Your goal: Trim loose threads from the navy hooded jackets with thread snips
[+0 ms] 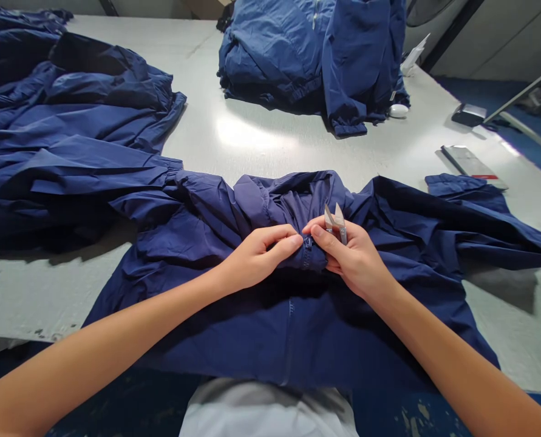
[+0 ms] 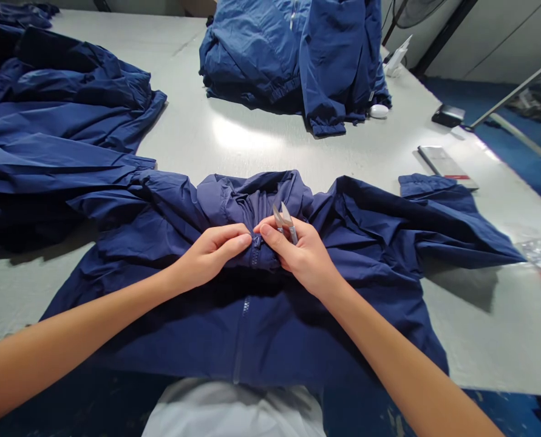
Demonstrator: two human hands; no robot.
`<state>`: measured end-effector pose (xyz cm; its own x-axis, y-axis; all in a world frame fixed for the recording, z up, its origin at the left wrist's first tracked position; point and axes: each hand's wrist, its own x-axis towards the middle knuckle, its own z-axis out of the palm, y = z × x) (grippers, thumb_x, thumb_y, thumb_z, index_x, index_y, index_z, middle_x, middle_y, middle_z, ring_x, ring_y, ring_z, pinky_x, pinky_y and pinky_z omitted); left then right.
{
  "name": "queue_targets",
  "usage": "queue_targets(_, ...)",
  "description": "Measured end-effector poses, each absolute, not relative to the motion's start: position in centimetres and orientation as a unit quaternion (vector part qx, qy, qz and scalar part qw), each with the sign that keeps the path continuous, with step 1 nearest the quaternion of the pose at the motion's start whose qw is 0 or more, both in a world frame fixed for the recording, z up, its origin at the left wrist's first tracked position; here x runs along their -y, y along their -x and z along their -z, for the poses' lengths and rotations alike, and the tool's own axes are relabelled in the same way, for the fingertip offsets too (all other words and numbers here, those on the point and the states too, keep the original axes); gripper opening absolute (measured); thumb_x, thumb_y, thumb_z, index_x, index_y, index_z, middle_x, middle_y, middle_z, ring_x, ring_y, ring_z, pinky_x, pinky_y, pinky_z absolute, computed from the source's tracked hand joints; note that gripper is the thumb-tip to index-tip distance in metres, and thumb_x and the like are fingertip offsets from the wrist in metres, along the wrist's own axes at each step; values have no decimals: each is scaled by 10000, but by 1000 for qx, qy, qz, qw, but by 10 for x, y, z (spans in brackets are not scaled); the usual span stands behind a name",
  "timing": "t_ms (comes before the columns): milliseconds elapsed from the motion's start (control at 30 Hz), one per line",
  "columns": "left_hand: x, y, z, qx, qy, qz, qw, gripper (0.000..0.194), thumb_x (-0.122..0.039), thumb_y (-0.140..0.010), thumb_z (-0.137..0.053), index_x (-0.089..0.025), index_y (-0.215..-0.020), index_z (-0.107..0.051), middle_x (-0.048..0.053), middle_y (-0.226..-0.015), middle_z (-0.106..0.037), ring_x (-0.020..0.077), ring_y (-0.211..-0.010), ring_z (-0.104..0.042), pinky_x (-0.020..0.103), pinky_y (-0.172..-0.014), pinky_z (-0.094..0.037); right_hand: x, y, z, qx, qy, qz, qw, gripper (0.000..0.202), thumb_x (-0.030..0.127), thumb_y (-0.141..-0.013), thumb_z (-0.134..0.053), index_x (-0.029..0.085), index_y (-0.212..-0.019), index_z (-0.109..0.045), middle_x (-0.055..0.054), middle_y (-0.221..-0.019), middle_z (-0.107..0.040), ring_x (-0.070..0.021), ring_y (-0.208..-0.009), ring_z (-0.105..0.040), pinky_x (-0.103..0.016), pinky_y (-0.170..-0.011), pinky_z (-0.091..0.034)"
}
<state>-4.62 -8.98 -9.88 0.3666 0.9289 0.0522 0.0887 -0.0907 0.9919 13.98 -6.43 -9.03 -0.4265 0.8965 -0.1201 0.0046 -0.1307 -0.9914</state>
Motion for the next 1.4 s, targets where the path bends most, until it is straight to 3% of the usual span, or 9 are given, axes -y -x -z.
queue_targets(100, 89, 45, 101, -405, -600, -416, 550, 401, -446, -967, -423, -182, -667, -413, -23, -668, -362, 110, -633, -335, 236, -608, -337, 62, -141, 91, 551, 395, -656, 330, 287, 493, -844, -692, 212, -885, -652, 90, -526, -282, -33, -376, -176, -202, -318, -125)
queue_targets(267, 89, 47, 103, -411, -584, -424, 558, 398, -431, -984, -359, -169, -742, -535, 4, -723, -503, 135, -683, -437, 250, -680, -398, 60, -141, 91, 541, 401, -661, 330, 299, 502, -843, -686, 206, -873, -651, 89, -531, -277, -32, -380, -174, -198, -316, -118)
queue_targets(400, 93, 47, 104, -429, -613, -455, 483, 219, -392, -924, -516, -188, -925, -595, 5, -804, -577, 142, -731, -519, 243, -692, -432, 62, -140, 92, 548, 413, -643, 342, 304, 512, -844, -680, 212, -886, -653, 92, -520, -275, -35, -373, -170, -201, -317, -126)
queue_targets(500, 97, 44, 106, -436, -655, -465, 405, 226, -333, -835, -668, -203, -1004, -596, 12, -878, -635, 156, -808, -587, 251, -763, -473, 64, -138, 91, 591, 423, -587, 357, 300, 506, -856, -667, 209, -893, -659, 83, -525, -310, -47, -384, -219, -213, -334, -168)
queue_targets(633, 100, 42, 109, -449, -691, -461, 328, 152, -292, -878, -624, -202, -1001, -620, 25, -943, -690, 158, -870, -634, 252, -824, -487, 69, -137, 89, 654, 426, -507, 367, 278, 482, -881, -642, 204, -882, -654, 61, -542, -379, -72, -434, -323, -225, -390, -250)
queue_targets(733, 101, 42, 110, -451, -714, -450, 290, 150, -276, -900, -596, -207, -1028, -634, 21, -949, -697, 142, -823, -627, 237, -776, -482, 70, -136, 89, 666, 429, -483, 373, 269, 470, -894, -627, 204, -862, -648, 45, -573, -430, -90, -489, -403, -230, -440, -307)
queue_targets(900, 98, 46, 111, -448, -699, -461, 314, 107, -267, -933, -550, -203, -949, -634, 12, -871, -678, 121, -748, -598, 213, -706, -471, 69, -138, 91, 660, 425, -482, 390, 268, 478, -888, -633, 213, -859, -653, 25, -622, -482, -108, -536, -449, -242, -462, -337)
queue_targets(1167, 99, 48, 106, -377, -768, -476, 205, 161, -204, -872, -618, -214, -1031, -597, 84, -1094, -626, 182, -1001, -630, 277, -871, -511, 70, -138, 90, 659, 439, -458, 404, 254, 458, -897, -631, 206, -883, -655, 35, -620, -467, -93, -522, -417, -236, -472, -336)
queue_targets(1400, 102, 47, 103, -372, -782, -464, 186, 128, -147, -858, -619, -209, -970, -611, 71, -1094, -592, 146, -924, -642, 274, -856, -526, 72, -137, 88, 693, 430, -404, 414, 223, 400, -922, -609, 189, -859, -644, 54, -591, -443, -77, -501, -388, -226, -486, -342)
